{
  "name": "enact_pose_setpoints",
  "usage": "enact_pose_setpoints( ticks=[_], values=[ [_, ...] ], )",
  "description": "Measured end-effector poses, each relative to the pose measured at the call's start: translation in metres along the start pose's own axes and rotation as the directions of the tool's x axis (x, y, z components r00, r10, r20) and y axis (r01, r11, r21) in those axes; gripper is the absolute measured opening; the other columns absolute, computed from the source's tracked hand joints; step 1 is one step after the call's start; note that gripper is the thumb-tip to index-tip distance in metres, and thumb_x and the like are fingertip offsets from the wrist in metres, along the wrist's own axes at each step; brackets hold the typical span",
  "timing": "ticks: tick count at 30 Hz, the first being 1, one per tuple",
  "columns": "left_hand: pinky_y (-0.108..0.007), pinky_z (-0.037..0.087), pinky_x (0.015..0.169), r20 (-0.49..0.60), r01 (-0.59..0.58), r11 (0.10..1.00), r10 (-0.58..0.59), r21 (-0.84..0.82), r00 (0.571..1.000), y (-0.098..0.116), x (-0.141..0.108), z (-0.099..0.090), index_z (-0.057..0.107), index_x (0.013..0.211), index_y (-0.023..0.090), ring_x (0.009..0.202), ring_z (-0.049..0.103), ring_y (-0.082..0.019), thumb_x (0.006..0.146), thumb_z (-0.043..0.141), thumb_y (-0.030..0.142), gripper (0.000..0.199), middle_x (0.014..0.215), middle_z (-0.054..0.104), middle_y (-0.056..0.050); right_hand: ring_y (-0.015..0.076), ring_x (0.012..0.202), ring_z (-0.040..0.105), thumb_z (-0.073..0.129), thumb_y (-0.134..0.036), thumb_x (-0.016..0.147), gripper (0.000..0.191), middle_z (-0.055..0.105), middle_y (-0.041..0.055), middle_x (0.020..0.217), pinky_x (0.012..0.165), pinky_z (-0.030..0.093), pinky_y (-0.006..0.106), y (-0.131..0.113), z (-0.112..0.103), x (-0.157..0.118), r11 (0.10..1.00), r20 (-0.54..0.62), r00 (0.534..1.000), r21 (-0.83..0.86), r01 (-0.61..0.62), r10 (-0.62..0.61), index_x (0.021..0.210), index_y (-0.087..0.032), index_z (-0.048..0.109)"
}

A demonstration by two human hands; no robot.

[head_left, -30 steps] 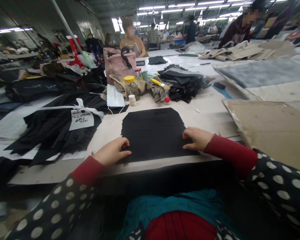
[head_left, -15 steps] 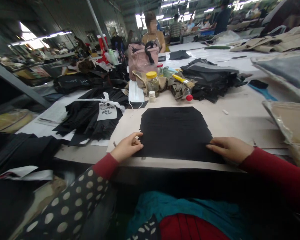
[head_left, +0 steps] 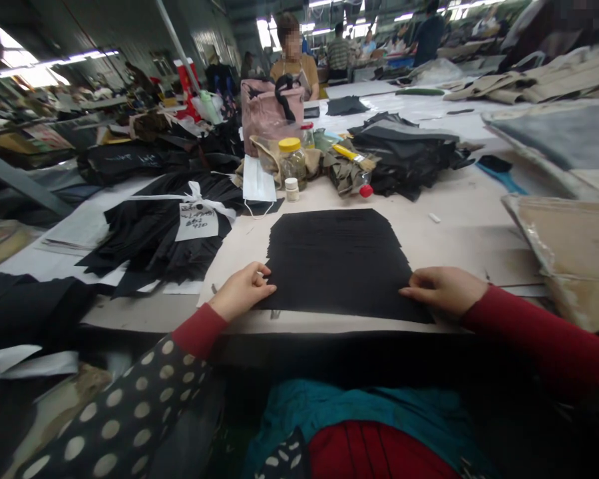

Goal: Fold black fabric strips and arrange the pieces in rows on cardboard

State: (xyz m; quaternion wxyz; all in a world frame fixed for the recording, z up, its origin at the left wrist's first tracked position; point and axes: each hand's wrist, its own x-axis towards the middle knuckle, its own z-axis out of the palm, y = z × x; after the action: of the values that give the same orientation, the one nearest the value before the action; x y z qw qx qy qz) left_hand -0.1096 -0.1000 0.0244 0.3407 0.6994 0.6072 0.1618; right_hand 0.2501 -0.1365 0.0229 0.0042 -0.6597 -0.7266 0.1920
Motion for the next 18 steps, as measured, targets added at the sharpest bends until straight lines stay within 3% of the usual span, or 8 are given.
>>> enact_pose_setpoints(
  ticks=[12,15,18],
  values=[
    [-0.023,0.035,0.05,0.067,0.027,0.992,-0.035,0.122,0.997,0.005,0.003,-0.004,0.045,0.09,0.019,0.051,0.048,-0.012,0.061,0.055,0.046,0.041,0.054,0.049,0.007,0.0109,0.054,0.048,0.05,-0.044,0.073,0.027,0.054,-0.0014,0.056,0.051,0.031,0.023,-0.006,-0.007,-0.001,0.999,0.056,0.998,-0.035,-0.027,0.029,0.063,-0.02,0.054],
    [-0.023,0.035,0.05,0.092,0.024,0.985,-0.04,0.172,0.995,0.006,0.007,-0.006,0.044,0.095,0.018,0.051,0.048,-0.012,0.06,0.055,0.047,0.046,0.058,0.049,0.006,0.0122,0.06,0.05,0.055,-0.042,0.07,0.024,0.056,0.0008,0.066,0.053,0.033,0.023,-0.004,-0.006,0.0,0.998,-0.022,1.0,-0.056,0.01,-0.012,0.072,-0.019,0.054],
    [-0.025,0.038,0.053,0.1,0.018,0.978,-0.039,0.208,0.994,0.008,0.015,-0.01,0.046,0.097,0.018,0.056,0.05,-0.013,0.055,0.059,0.047,0.053,0.07,0.05,0.004,0.0142,0.071,0.052,0.061,-0.038,0.065,0.035,0.056,0.0043,0.084,0.061,0.038,0.024,-0.001,-0.006,0.004,0.994,-0.129,0.987,-0.052,0.092,-0.098,0.09,-0.017,0.051]
  ],
)
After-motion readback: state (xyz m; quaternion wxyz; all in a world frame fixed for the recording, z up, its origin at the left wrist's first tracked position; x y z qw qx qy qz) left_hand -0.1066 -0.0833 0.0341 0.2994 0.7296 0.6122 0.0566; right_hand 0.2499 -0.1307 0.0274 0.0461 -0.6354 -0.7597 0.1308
